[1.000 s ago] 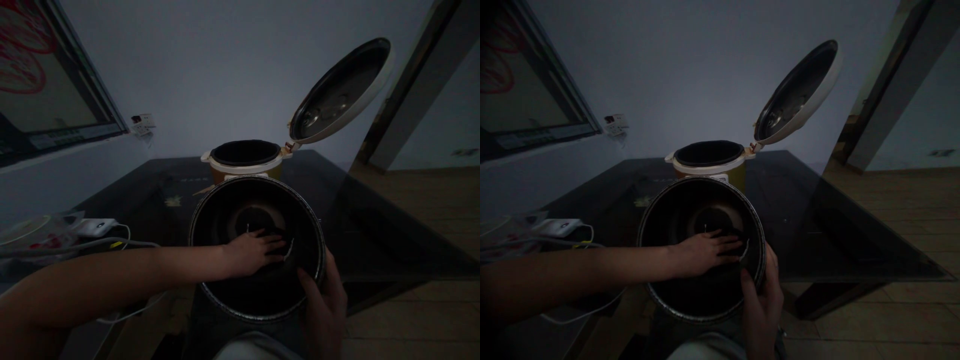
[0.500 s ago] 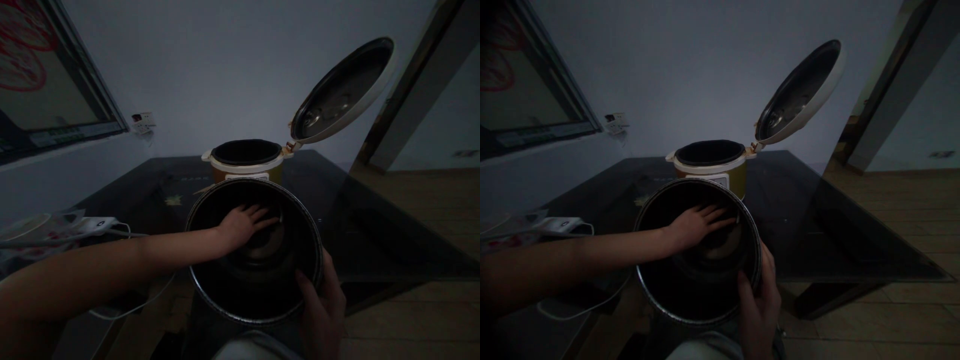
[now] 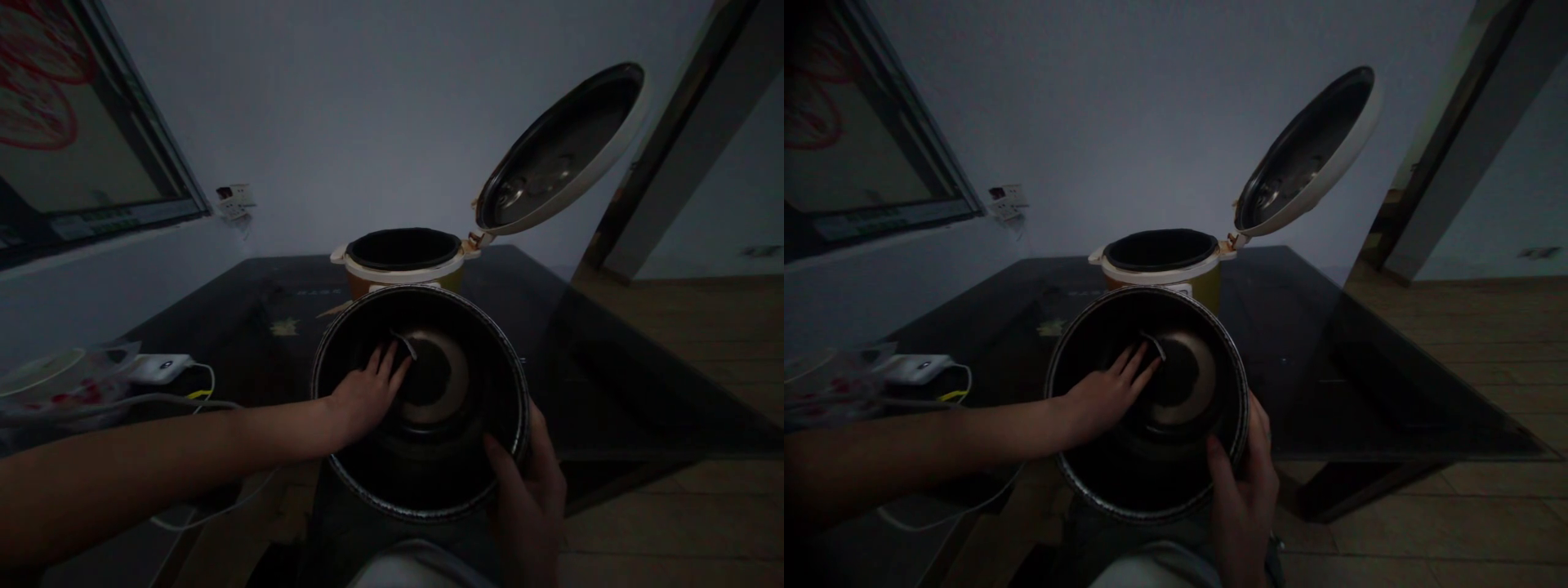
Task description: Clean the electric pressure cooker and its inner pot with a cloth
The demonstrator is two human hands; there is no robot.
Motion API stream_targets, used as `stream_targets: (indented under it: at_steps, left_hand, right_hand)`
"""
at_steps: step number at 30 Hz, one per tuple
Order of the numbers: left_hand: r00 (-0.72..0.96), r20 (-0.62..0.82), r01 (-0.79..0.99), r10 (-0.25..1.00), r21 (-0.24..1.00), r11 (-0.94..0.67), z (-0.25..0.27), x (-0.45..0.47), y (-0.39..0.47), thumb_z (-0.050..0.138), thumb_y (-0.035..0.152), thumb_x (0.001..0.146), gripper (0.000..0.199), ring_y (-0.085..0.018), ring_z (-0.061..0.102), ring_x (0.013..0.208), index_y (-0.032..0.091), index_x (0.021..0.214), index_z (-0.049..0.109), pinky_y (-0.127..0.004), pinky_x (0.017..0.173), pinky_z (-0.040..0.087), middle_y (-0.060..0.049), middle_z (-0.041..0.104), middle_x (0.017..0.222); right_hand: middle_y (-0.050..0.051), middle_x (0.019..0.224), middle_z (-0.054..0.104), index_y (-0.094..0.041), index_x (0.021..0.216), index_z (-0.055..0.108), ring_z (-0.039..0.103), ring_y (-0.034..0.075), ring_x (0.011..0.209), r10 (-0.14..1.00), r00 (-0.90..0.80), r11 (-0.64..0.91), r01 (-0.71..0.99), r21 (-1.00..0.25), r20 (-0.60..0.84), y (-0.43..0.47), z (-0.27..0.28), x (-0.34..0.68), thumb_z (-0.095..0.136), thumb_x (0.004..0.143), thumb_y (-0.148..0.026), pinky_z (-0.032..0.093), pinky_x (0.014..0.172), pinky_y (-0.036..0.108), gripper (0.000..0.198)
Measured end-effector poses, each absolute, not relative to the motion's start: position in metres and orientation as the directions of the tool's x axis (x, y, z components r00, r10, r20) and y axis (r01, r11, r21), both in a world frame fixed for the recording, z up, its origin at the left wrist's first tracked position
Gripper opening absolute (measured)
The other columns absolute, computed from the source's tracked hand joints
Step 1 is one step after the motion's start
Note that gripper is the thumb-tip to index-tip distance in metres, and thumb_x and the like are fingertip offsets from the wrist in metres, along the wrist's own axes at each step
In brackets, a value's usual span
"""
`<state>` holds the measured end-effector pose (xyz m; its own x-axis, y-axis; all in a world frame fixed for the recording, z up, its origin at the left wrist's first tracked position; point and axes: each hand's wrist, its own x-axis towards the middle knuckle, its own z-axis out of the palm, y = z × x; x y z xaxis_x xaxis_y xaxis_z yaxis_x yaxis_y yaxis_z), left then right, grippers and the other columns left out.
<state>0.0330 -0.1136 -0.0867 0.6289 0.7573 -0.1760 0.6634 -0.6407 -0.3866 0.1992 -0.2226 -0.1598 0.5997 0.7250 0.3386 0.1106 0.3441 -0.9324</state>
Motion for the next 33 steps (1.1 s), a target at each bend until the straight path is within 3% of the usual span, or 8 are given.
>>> stream_targets:
  at_steps: [5,13,17,20,25,30,33]
  left_hand:
    - [0.662,-0.222,0.606,0.716,-0.403,-0.685,-0.091,0.025,-0.124,0.030,-0.002,0.092,0.067,-0.044,0.034,0.143,0.011,0.157,0.028,-0.048,0.085,0.062,-0.028,0.025,0.158]
    - [0.649,-0.120,0.636,0.751,-0.457,-0.622,-0.072,0.035,-0.100,0.033,0.002,0.096,0.065,-0.037,0.048,0.137,0.016,0.158,0.025,-0.043,0.086,0.061,-0.024,0.029,0.160]
    - [0.647,-0.110,0.638,0.754,-0.462,-0.615,-0.074,0.041,-0.100,0.035,0.003,0.097,0.063,-0.038,0.044,0.140,0.014,0.158,0.026,-0.043,0.089,0.060,-0.026,0.030,0.158]
    - [0.713,-0.085,0.595,0.696,-0.453,-0.664,-0.083,0.041,-0.104,0.040,0.008,0.099,0.060,-0.037,0.038,0.144,0.019,0.157,0.031,-0.044,0.099,0.055,-0.022,0.027,0.161]
    - [0.812,-0.102,0.491,0.575,-0.412,-0.768,-0.087,0.049,-0.100,0.049,0.020,0.099,0.059,-0.031,0.027,0.150,0.029,0.155,0.033,-0.048,0.118,0.034,-0.011,0.025,0.164]
    - [0.845,-0.062,0.462,0.531,-0.415,-0.784,-0.089,0.059,-0.086,0.053,0.018,0.097,0.066,-0.029,0.021,0.152,0.029,0.157,0.028,-0.046,0.121,0.026,-0.009,0.022,0.165]
    - [0.916,-0.102,0.317,0.387,-0.407,-0.857,-0.097,0.058,-0.081,0.052,0.021,0.097,0.062,-0.027,0.021,0.152,0.032,0.155,0.033,-0.044,0.121,0.025,-0.005,0.022,0.166]
  right_hand:
    - [0.005,0.140,0.058,-0.031,0.131,0.063,0.049,0.030,0.134,0.715,0.599,0.351,0.140,-0.926,0.362,-0.222,-0.157,0.199,0.069,0.086,-0.035,0.035,0.114,0.052,0.046]
    - [0.004,0.142,0.058,-0.033,0.135,0.060,0.048,0.031,0.135,0.712,0.588,0.359,0.166,-0.918,0.385,-0.223,-0.161,0.199,0.068,0.087,-0.034,0.035,0.114,0.054,0.049]
    - [0.005,0.143,0.057,-0.032,0.136,0.060,0.048,0.032,0.136,0.707,0.602,0.346,0.161,-0.924,0.370,-0.223,-0.161,0.199,0.068,0.086,-0.035,0.035,0.114,0.055,0.050]
    - [0.006,0.140,0.059,-0.031,0.135,0.061,0.049,0.033,0.135,0.710,0.613,0.331,0.143,-0.933,0.345,-0.223,-0.159,0.199,0.069,0.085,-0.036,0.036,0.113,0.055,0.051]
    - [0.007,0.142,0.057,-0.030,0.138,0.058,0.048,0.033,0.136,0.721,0.599,0.342,0.129,-0.931,0.348,-0.221,-0.161,0.199,0.067,0.086,-0.035,0.033,0.114,0.056,0.054]
    - [0.007,0.143,0.057,-0.028,0.139,0.058,0.047,0.033,0.136,0.716,0.596,0.344,0.151,-0.927,0.363,-0.221,-0.162,0.200,0.067,0.085,-0.033,0.035,0.114,0.053,0.054]
    - [0.006,0.144,0.056,-0.030,0.138,0.058,0.047,0.032,0.137,0.714,0.597,0.364,0.129,-0.922,0.366,-0.220,-0.164,0.201,0.067,0.086,-0.032,0.036,0.114,0.052,0.053]
